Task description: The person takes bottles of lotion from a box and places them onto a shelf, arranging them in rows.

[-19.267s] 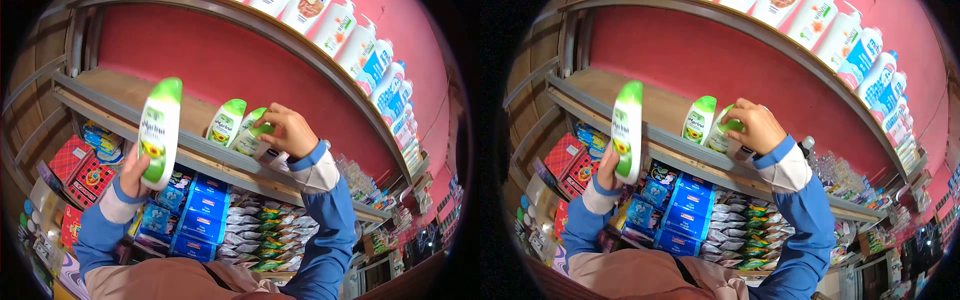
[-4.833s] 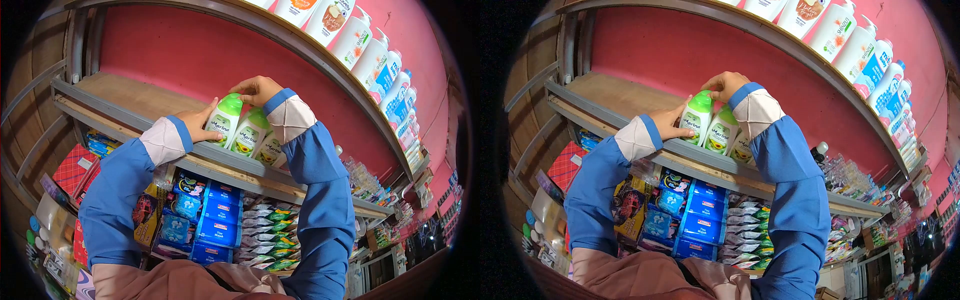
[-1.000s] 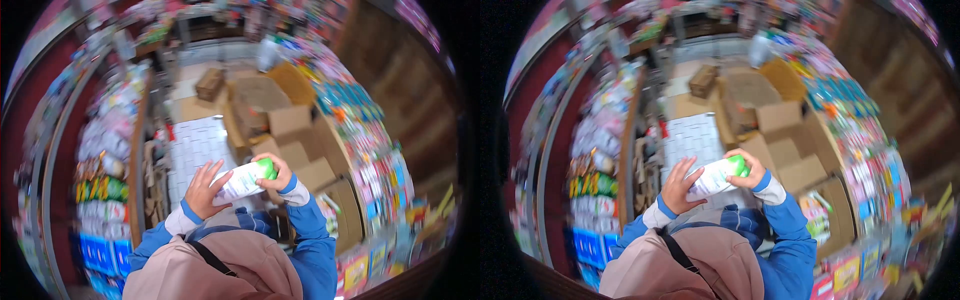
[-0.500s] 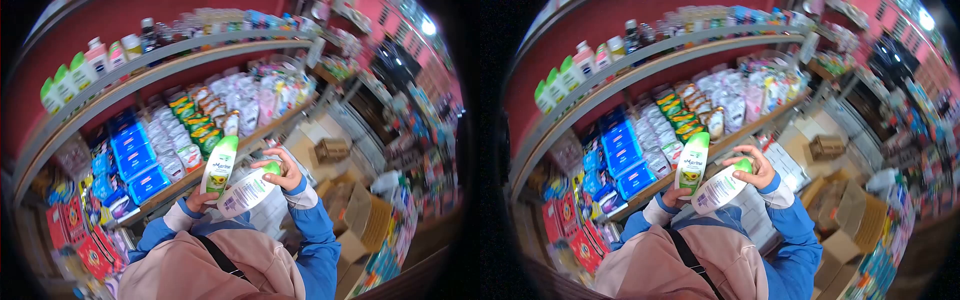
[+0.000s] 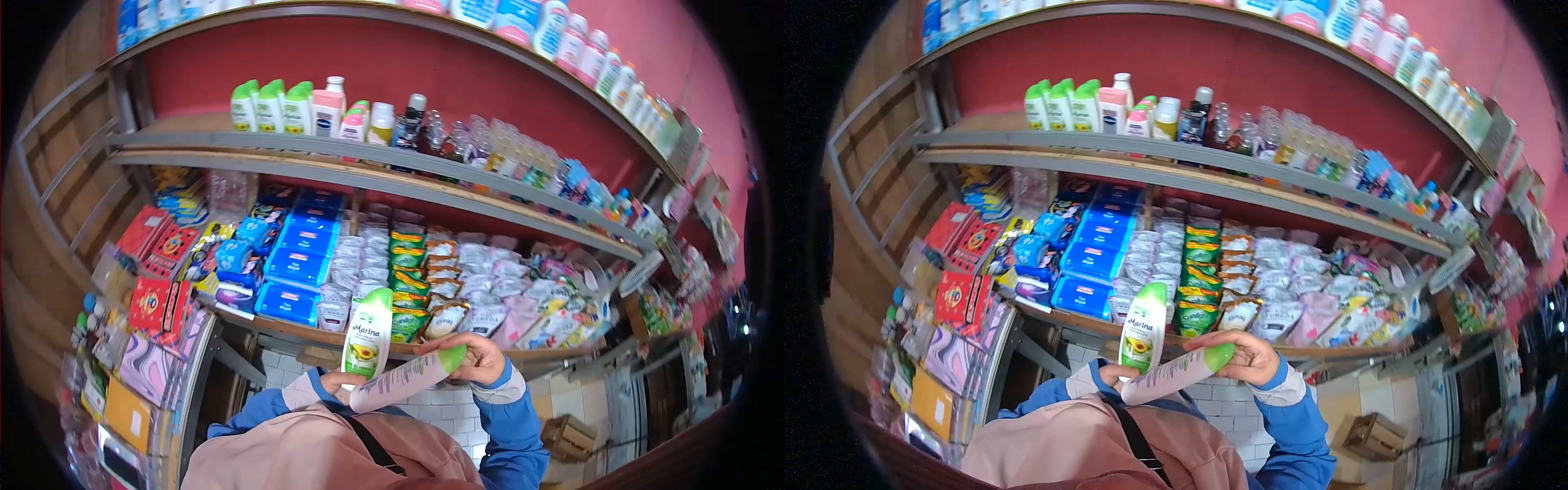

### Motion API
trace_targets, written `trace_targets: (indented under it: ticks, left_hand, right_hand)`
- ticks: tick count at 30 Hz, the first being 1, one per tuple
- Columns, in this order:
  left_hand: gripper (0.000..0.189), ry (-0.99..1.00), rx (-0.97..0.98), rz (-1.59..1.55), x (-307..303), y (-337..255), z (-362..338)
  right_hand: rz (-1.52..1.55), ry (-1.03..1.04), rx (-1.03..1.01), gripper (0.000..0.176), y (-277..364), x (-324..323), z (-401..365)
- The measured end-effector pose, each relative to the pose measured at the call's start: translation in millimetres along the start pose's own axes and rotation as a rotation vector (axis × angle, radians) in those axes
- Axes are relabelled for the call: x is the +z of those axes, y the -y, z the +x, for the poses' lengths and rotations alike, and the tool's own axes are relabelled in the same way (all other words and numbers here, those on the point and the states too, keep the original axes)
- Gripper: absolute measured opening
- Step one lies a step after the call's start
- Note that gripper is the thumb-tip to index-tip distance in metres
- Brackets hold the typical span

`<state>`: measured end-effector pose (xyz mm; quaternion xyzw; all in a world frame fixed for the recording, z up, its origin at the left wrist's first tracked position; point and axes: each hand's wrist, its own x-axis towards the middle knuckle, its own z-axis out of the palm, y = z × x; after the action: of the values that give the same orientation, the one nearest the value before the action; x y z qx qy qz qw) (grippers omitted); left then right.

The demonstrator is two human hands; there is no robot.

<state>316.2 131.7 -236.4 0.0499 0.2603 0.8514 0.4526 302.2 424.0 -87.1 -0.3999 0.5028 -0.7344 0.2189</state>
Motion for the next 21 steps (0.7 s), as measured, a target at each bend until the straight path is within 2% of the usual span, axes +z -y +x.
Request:
trace_targets:
  ticks: [3,5,8,10,11,13,14,16,17,21]
  left_hand:
    - [0.051,0.007,-0.108,-0.027,-13.5,5.8,2.8]
    - [0.052,0.062,0.031,-0.017,-11.2,0.7,9.2]
    - [0.055,0.136,0.213,-0.062,-7.2,-16.4,15.5]
    - [0.057,0.146,0.345,-0.025,9.2,-37.2,13.4]
    - [0.061,-0.097,0.475,0.152,40.0,-50.1,5.5]
    - [0.055,-0.028,0.58,0.21,15.7,-73.5,6.2]
    - [0.052,0.006,0.631,0.24,3.4,-85.7,3.3]
    - [0.053,-0.129,0.719,0.342,-12.5,-114.0,-12.4]
    - [0.054,-0.144,0.776,0.388,-19.1,-131.7,-22.5]
    - [0.06,-0.226,0.914,0.534,-36.1,-199.3,-68.7]
  right_hand:
    - [-0.137,-0.039,-0.01,0.044,1.9,-11.3,19.8]
    - [-0.285,-0.124,0.012,0.043,10.3,-9.3,38.8]
    - [-0.439,-0.144,0.059,0.043,24.1,-10.6,64.3]
    - [-0.587,-0.157,0.022,0.04,36.3,-11.3,84.4]
    - [-0.669,-0.151,-0.013,0.039,43.7,-12.5,95.4]
    - [-0.813,-0.14,-0.072,0.036,63.7,-16.1,121.5]
    - [-0.837,-0.157,-0.114,0.036,73.4,-17.4,134.6]
    - [-0.931,-0.196,-0.226,0.037,94.5,-17.9,166.8]
    - [-0.863,-0.25,-0.274,0.039,103.9,-12.3,184.2]
    - [-1.18,-0.323,-0.671,0.039,133.4,-1.3,277.9]
